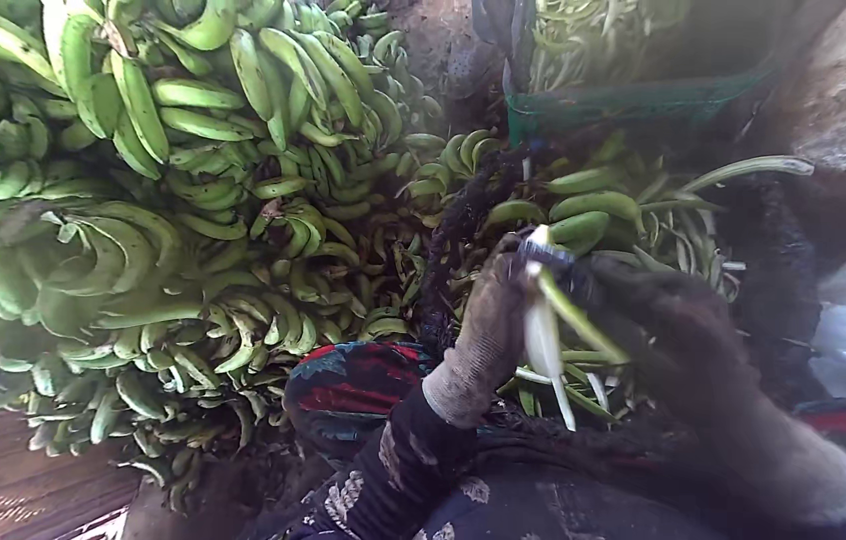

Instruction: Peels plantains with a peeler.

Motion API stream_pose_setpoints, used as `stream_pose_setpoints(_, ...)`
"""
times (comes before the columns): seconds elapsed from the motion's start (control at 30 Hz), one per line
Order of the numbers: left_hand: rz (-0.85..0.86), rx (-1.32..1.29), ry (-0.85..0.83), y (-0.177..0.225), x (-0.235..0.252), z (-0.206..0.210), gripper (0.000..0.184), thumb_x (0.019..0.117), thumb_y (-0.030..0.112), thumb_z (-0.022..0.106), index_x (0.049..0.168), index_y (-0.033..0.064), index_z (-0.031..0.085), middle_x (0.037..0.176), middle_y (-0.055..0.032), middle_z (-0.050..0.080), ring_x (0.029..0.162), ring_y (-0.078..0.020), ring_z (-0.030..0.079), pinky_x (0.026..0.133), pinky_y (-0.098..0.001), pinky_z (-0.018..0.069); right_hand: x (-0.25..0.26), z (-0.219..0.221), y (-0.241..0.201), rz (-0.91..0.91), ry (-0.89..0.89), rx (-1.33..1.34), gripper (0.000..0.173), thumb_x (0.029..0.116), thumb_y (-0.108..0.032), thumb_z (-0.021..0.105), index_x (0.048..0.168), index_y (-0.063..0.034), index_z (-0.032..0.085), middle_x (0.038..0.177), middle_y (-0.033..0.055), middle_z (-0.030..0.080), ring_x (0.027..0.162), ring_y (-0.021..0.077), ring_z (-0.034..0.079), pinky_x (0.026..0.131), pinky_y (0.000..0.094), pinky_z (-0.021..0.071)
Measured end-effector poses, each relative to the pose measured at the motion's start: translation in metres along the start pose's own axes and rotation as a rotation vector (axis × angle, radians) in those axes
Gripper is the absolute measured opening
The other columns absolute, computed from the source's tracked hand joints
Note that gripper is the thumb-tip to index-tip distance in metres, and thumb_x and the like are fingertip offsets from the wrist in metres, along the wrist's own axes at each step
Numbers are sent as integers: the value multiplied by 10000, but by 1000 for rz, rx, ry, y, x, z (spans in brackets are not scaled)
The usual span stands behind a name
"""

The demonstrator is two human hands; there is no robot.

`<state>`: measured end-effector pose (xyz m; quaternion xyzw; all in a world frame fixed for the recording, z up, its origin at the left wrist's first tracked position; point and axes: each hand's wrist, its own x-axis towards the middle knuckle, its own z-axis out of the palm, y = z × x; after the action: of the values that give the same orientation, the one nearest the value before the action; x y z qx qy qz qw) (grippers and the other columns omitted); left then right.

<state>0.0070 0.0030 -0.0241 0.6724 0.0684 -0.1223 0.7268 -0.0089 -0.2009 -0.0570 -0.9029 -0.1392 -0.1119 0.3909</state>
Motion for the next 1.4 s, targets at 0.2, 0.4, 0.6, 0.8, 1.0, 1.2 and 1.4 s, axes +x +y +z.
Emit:
stream_pose_setpoints(0.2, -212, -385, 24, 9, 2, -18, 523, 1070, 546, 309, 1207, 149, 621, 864, -29, 660, 715, -108, 647, 639, -281, 574, -12, -13, 26, 118, -221, -44, 464, 1036, -461, 438, 1342, -226, 694, 1060, 123, 740, 965, 325, 696, 818, 615, 530)
stream_pose_setpoints(0.4, 88, -22, 95, -2, 5, -15, 425, 1098, 375, 282, 1353, 150, 537, 1039, -1, 648, 864, -49, 622, 759, -273, 551, -9, -2, -13, -55, -12, 98, 335, 996, -368, 612, 1308, -300, 714, 1085, 95, 700, 989, 256, 654, 851, 557, 504)
stream_pose_setpoints(0.6, 19, -17, -173, -23, -28, -27, 613, 1049, 518, 387, 1407, 37, 514, 1215, -31, 664, 1031, -71, 648, 900, -265, 559, -13, -22, 13, 304, -482, -90, 357, 1005, -407, 591, 1301, -254, 720, 1075, 158, 745, 1018, 401, 697, 878, 707, 495)
stream_pose_setpoints(0.8, -149, 446, -149, -31, 21, -3, 512, 1052, 357, 328, 1434, 61, 495, 1219, -109, 633, 1019, -136, 636, 889, -359, 545, -32, -16, -7, 461, -981, -189, 404, 1031, -440, 511, 1375, -286, 658, 1231, 180, 695, 1191, 410, 626, 1010, 661, 436)
stream_pose_setpoints(1.0, 335, -218, -439, 93, 125, 159, 478, 1092, 320, 356, 1503, 83, 293, 1124, -91, 626, 898, -154, 668, 758, -352, 601, -23, -22, -10, 450, -960, -159, 432, 1048, -434, 476, 1434, -288, 603, 1290, 200, 655, 1221, 424, 598, 999, 669, 430)
stream_pose_setpoints(1.2, 249, 941, -201, 30, 228, 172, 548, 1072, 474, 369, 1469, 119, 494, 1436, -193, 551, 1329, -363, 531, 1091, -609, 418, -21, -31, -13, 568, -873, -159, 373, 1047, -399, 496, 1305, -197, 673, 1203, 218, 681, 1144, 443, 632, 916, 678, 470)
stream_pose_setpoints(1.4, -69, 1484, -112, -65, 258, 117, 604, 1004, 469, 542, 1504, 138, 479, 1543, -246, 414, 1392, -442, 442, 1131, -626, 357, -23, -26, -8, 706, -924, 143, 460, 1084, -376, 448, 1413, -63, 524, 1254, 253, 643, 1175, 438, 635, 944, 648, 499)
